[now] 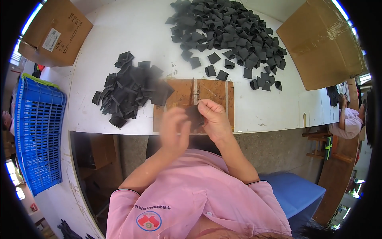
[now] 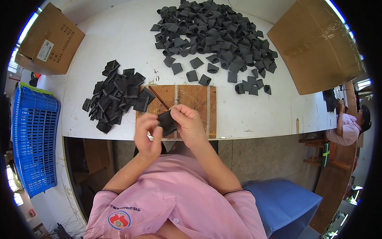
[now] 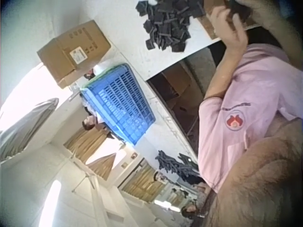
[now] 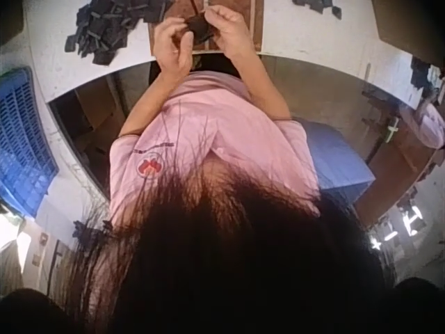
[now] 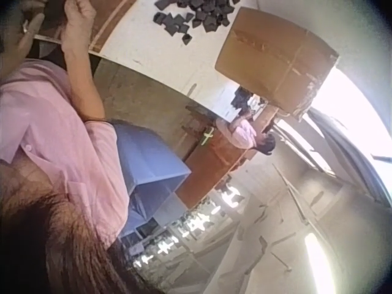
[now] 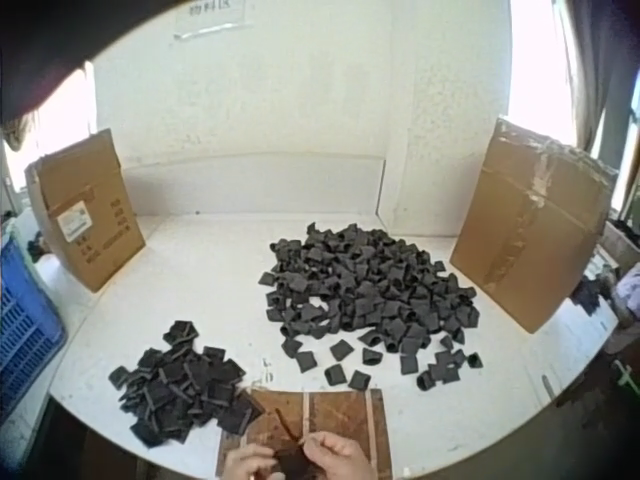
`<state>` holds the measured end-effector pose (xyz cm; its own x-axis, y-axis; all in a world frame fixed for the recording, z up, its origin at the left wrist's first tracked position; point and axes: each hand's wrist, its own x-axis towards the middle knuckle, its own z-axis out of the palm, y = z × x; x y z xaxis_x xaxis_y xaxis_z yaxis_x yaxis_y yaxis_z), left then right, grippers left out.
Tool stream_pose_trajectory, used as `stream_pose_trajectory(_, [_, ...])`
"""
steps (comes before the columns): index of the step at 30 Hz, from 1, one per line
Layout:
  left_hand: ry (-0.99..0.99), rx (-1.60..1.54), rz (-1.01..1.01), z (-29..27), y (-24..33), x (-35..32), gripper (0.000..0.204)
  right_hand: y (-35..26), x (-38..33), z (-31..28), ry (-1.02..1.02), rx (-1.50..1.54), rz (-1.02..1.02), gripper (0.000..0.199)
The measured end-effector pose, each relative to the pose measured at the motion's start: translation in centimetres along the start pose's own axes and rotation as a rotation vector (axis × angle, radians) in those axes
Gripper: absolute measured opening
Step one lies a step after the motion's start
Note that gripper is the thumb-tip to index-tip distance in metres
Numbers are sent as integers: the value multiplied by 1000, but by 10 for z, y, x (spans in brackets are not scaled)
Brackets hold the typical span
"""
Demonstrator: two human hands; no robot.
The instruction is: Inspecting and sorting small black square rubber or plastic parts at a workshop table.
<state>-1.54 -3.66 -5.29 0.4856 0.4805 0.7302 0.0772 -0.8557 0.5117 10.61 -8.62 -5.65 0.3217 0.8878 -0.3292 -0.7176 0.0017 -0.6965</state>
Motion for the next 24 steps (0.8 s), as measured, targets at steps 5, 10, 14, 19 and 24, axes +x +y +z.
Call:
stream_pose_trajectory(5, [80, -998, -1110, -22, 17, 27, 15, -16, -5, -3, -45, 68, 55, 14])
stream_pose_trajectory(10, [-162, -1016, -1117, -20, 19, 28, 10, -16, -6, -2, -33, 22, 35, 13])
stream_pose_trajectory(14, [-100, -969, -1099, -16, 21, 32, 4, -16, -5, -2, -3, 20, 55, 14])
stream_pose_trajectory(19, [-92, -723, -1016, -10, 19, 27, 4, -13, -10, 11, 307, -964, -602, 15])
stream_pose_trajectory(24, [-100, -422, -809, -8, 20, 24, 9, -20, -31, 25, 65, -979, -761, 11])
